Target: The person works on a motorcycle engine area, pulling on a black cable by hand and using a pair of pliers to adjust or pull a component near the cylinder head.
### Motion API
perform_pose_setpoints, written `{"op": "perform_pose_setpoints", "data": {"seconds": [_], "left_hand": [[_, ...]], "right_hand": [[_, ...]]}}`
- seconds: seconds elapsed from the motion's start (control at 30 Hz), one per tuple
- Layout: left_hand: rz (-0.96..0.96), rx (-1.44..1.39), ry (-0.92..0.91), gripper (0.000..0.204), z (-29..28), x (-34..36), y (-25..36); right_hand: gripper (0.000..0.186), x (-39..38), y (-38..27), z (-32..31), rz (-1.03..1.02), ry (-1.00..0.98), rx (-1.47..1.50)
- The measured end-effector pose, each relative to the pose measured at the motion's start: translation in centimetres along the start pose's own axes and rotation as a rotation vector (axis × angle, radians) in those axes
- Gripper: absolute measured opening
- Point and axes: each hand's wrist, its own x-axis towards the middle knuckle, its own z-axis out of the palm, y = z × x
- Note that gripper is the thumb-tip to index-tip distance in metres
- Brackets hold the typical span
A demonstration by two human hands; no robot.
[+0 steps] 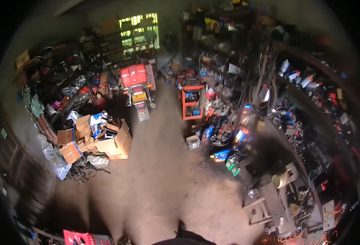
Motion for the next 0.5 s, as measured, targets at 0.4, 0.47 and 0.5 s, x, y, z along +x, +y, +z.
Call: {"op": "perform_pose_setpoints", "data": {"seconds": [0.4, 0.47, 0.5], "left_hand": [[-0.149, 0.11, -0.246, 0.014, -5.2, 27.6, 33.1], [-0.116, 0.132, -0.275, 0.013, -5.8, 34.8, 40.2], [-0.104, 0.147, -0.268, 0.013, -7.3, 38.8, 43.9]], "right_hand": [[0.039, 22.8, -50.7, -35.6, -0.715, 0.533, 0.183], [0.033, 27.9, -50.4, -38.7, -0.642, 0.619, -0.198], [0.032, 29.5, -50.8, -38.5, -0.539, 0.525, -0.24]]}}
